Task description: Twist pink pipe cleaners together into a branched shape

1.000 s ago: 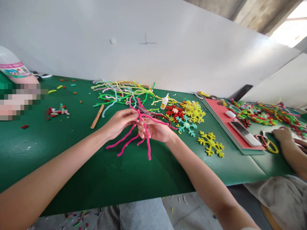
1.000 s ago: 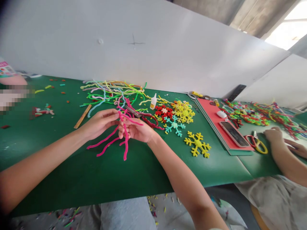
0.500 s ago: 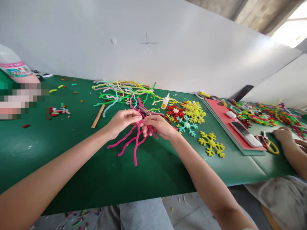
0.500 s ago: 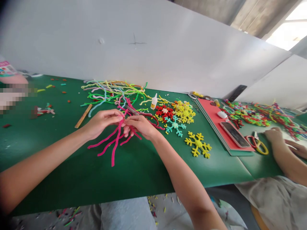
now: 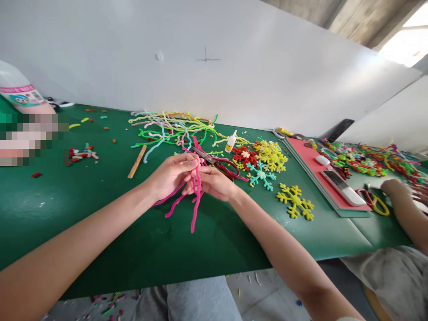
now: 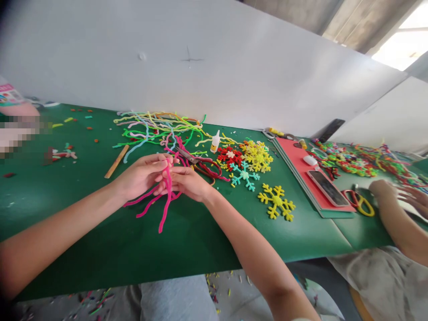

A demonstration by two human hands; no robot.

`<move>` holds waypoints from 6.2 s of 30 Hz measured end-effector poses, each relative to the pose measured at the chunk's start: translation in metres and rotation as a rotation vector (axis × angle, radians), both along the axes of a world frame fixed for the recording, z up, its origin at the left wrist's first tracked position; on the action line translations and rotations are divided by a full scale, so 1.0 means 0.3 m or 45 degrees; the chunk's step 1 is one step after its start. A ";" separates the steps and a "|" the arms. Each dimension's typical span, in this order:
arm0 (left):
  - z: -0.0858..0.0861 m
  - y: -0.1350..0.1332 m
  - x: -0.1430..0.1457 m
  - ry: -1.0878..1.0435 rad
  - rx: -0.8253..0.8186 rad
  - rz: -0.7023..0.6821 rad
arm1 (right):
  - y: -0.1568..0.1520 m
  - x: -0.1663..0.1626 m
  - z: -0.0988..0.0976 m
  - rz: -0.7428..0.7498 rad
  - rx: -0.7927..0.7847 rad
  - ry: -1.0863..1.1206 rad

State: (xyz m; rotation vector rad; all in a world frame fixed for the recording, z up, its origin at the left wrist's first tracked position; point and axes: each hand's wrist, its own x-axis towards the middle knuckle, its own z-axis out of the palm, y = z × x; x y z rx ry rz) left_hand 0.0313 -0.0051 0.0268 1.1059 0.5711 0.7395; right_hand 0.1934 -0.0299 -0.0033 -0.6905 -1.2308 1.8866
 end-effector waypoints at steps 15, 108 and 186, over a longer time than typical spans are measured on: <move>-0.020 0.013 0.013 0.249 0.398 0.365 | 0.004 -0.001 0.020 -0.413 0.208 -0.204; 0.006 0.025 -0.009 0.337 0.290 0.128 | 0.009 0.081 0.071 -0.248 0.191 -0.259; 0.003 0.023 -0.006 0.366 0.276 0.122 | -0.010 0.029 0.016 -0.888 1.073 -1.059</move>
